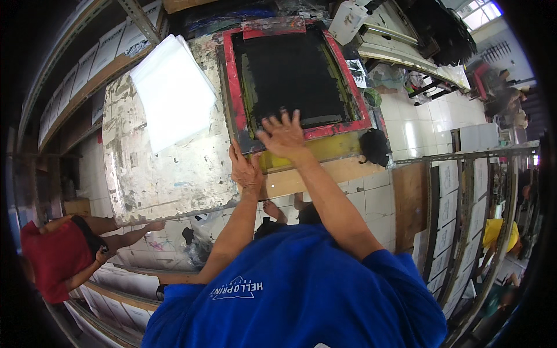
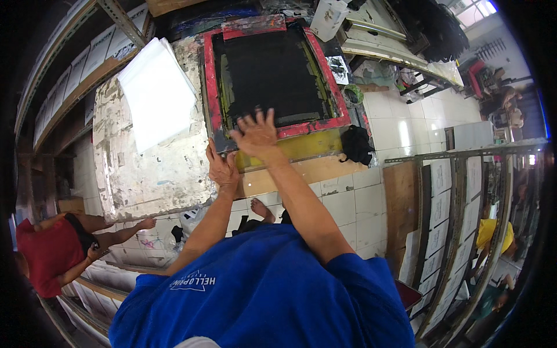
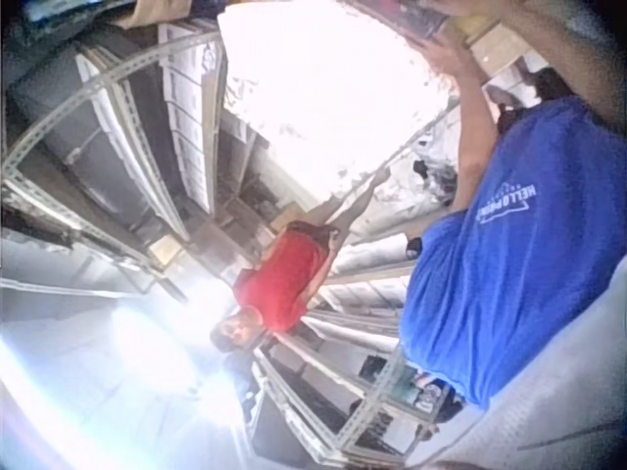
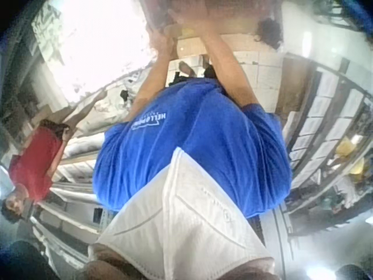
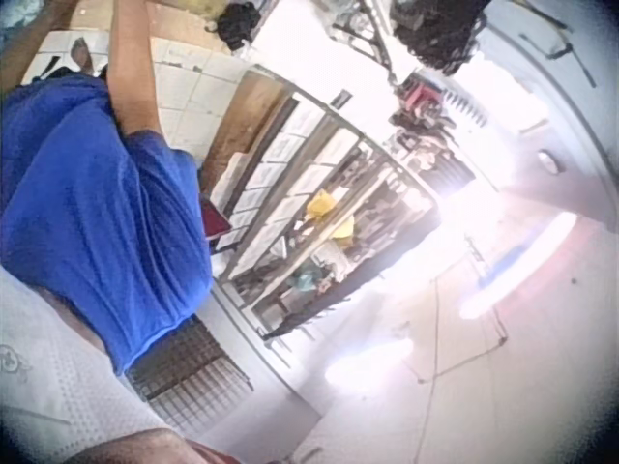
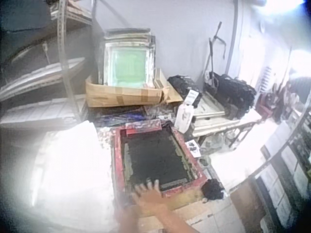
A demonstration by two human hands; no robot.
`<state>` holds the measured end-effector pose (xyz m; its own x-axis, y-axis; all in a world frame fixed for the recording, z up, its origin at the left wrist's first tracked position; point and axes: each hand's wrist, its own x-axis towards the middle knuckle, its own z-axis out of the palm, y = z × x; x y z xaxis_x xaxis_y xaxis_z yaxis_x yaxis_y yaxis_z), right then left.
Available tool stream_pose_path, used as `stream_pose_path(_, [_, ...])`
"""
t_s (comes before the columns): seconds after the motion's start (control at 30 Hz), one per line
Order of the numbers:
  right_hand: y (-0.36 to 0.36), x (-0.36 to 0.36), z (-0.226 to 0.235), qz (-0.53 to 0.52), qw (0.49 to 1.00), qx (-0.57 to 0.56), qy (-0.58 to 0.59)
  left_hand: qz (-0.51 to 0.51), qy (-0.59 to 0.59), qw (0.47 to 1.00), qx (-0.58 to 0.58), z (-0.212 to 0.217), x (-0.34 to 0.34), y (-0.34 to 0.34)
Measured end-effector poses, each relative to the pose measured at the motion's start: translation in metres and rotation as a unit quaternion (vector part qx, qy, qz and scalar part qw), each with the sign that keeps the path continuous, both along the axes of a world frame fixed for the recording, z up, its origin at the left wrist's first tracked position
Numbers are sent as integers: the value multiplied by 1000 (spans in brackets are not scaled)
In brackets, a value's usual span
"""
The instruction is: The person performs screen printing on sheets of paper by placing each sheet on a base, lowering a screen frame, and pulling a squeegee across the screen to apply ink.
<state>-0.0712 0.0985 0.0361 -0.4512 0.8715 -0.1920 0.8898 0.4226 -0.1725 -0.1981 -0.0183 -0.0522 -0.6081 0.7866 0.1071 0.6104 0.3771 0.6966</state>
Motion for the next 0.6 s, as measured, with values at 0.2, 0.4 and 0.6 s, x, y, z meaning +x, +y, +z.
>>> stream_pose_path(0.2, [41, 100, 0, -95, 991, 22, -89, 9, 16, 1000, -19, 2, 2, 3])
stream_pose_path(0.4, [103, 125, -28, -71, 989, 55, -119, 25, -25, 998, -55, 10, 3, 1])
stream_pose_path(0.6, [278, 97, -37, -23, 983, 82, -163, 34, 13, 999, 5, 1, 3, 5])
